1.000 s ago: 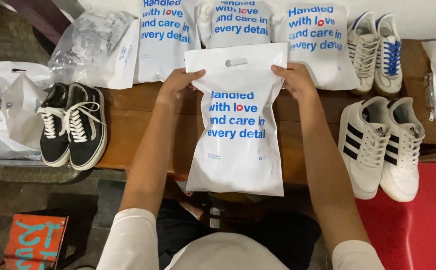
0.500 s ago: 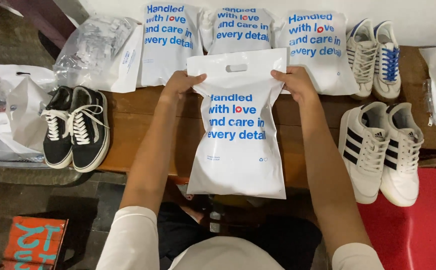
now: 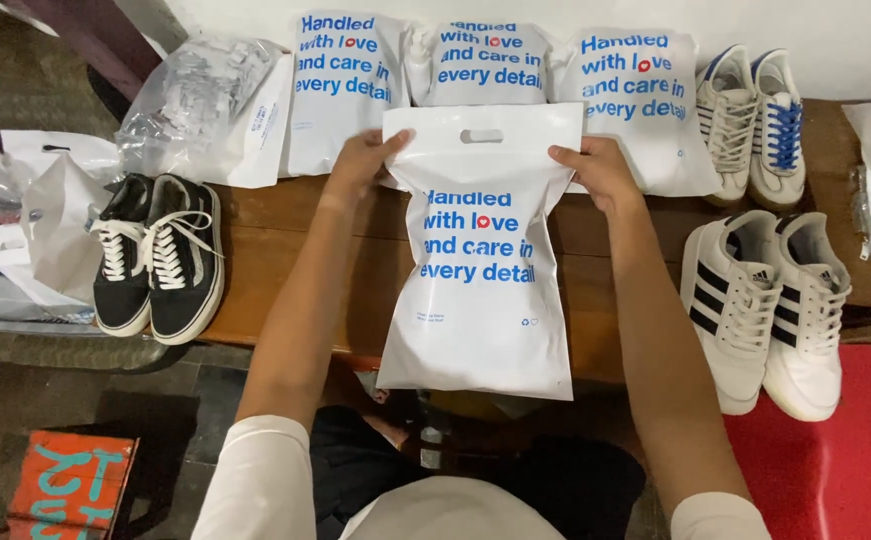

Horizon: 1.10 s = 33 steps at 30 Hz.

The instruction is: The person places a pair of black sneakers into a white plastic bag with blue text. They then fold the top of the bag over the shoes and seal it by pressing the edges together.

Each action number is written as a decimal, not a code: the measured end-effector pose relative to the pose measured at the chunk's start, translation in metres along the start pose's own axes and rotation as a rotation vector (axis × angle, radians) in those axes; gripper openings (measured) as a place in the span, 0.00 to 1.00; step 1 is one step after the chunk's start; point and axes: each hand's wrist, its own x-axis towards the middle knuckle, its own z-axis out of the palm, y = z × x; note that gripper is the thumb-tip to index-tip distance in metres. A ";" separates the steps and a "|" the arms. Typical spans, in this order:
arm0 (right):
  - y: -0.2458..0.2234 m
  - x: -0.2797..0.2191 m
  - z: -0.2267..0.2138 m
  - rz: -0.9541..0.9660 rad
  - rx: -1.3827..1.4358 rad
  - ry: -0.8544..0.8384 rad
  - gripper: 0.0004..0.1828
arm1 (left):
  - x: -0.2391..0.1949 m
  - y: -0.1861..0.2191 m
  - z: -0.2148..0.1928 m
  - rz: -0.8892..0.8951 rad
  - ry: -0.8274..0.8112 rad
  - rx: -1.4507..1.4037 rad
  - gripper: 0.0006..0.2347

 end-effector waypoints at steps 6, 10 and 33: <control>-0.007 0.006 0.006 0.105 -0.080 0.025 0.20 | 0.045 0.008 0.044 0.992 0.127 0.439 0.21; -0.002 0.011 0.004 0.053 -0.106 0.043 0.20 | 0.065 0.045 0.118 0.924 -0.229 0.818 0.34; -0.023 -0.003 0.008 0.048 -0.201 0.015 0.20 | 0.100 0.055 0.170 0.352 -0.636 0.920 0.14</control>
